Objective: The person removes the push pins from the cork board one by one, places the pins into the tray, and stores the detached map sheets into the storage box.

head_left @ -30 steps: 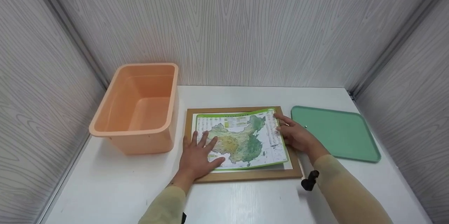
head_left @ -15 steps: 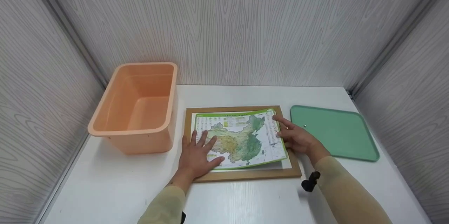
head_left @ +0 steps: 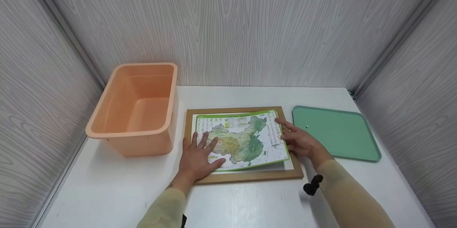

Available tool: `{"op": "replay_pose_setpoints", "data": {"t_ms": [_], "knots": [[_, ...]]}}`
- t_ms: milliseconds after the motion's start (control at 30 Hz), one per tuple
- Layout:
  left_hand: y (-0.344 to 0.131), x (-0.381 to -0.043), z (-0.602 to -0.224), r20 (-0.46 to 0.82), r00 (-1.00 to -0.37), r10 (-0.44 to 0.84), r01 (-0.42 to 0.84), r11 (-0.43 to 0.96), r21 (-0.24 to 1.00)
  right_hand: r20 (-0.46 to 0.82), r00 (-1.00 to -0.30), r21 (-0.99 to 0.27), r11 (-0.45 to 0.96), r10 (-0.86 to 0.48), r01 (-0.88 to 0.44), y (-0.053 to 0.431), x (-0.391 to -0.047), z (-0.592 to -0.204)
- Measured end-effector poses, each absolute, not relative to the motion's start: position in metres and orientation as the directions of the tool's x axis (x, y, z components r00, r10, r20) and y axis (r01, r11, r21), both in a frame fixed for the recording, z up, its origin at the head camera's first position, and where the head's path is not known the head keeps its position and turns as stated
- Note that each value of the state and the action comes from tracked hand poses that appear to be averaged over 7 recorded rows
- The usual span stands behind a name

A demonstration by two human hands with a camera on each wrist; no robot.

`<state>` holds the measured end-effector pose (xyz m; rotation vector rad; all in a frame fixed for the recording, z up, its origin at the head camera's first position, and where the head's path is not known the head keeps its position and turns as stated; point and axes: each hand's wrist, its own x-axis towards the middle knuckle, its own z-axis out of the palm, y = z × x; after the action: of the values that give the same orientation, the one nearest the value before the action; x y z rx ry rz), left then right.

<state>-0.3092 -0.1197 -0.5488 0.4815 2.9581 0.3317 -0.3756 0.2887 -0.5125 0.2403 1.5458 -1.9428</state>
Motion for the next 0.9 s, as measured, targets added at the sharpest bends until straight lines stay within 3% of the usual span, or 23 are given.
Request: {"op": "replay_pose_setpoints", "data": {"t_ms": [333,600,900], "knots": [[-0.123,-0.311,-0.548,-0.103,-0.940,0.325,0.293,0.924,0.245,-0.501,-0.788,-0.806,-0.138,-0.358,0.576,0.284,-0.378,-0.516],[-0.121,-0.315,-0.545,-0.061,-0.946,0.318,0.282,0.901,0.331,-0.491,-0.796,-0.810,-0.151,-0.354,0.567,0.292,-0.377,-0.509],[-0.127,-0.326,-0.525,-0.045,-0.961,0.274,0.241,0.903,0.357,-0.462,-0.797,-0.805,-0.193,-0.389,0.561,0.302,-0.384,-0.499]]}}
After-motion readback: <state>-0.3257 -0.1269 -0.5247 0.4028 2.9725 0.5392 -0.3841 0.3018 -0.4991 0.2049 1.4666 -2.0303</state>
